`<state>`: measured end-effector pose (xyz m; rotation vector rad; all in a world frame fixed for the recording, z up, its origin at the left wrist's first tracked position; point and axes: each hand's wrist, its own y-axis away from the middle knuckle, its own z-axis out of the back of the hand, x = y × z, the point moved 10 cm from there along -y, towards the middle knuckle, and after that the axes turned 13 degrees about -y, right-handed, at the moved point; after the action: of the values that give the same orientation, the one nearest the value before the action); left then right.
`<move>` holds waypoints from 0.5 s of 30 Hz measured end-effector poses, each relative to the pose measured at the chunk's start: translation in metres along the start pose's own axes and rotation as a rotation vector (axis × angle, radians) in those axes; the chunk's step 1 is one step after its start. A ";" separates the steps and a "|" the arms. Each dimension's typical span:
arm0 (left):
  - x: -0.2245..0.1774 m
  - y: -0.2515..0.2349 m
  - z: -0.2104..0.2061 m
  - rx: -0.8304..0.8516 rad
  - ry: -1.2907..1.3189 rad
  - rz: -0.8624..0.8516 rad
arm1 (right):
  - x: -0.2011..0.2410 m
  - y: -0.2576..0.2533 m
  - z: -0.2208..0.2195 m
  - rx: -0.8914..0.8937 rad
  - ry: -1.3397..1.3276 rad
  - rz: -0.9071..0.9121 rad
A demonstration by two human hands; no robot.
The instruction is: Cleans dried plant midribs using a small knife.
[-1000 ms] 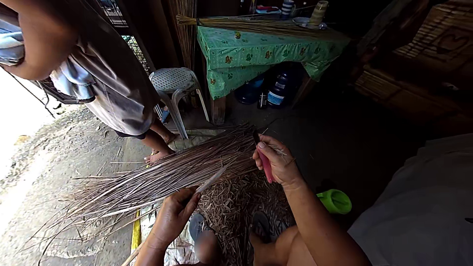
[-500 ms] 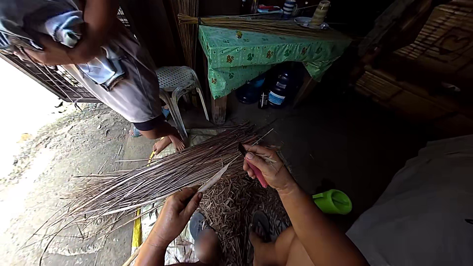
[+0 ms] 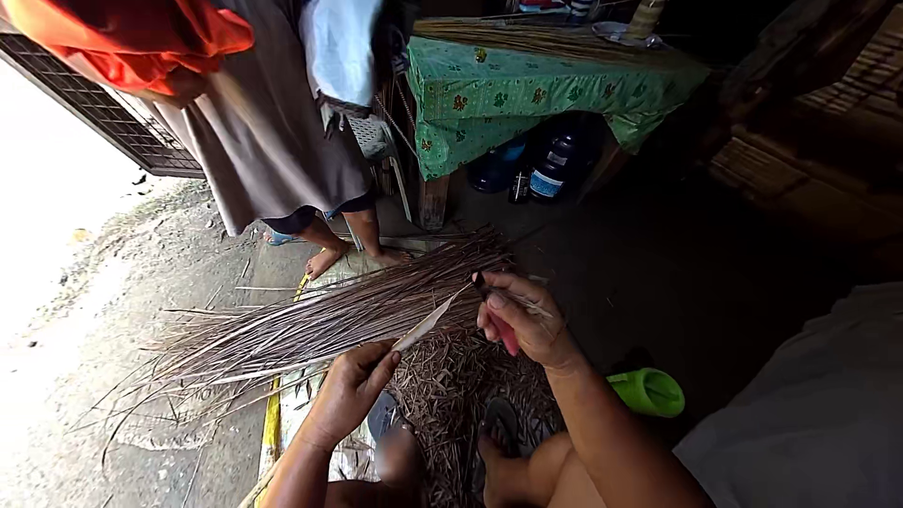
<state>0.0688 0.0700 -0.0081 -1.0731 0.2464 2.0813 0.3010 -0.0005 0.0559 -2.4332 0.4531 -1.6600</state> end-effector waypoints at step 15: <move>-0.009 -0.004 -0.004 0.064 0.037 0.021 | -0.065 0.014 -0.046 0.083 0.141 -0.155</move>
<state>0.0777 0.0659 -0.0028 -1.0755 0.3418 2.0600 0.2346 0.0102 0.0120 -2.3543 0.2126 -1.8811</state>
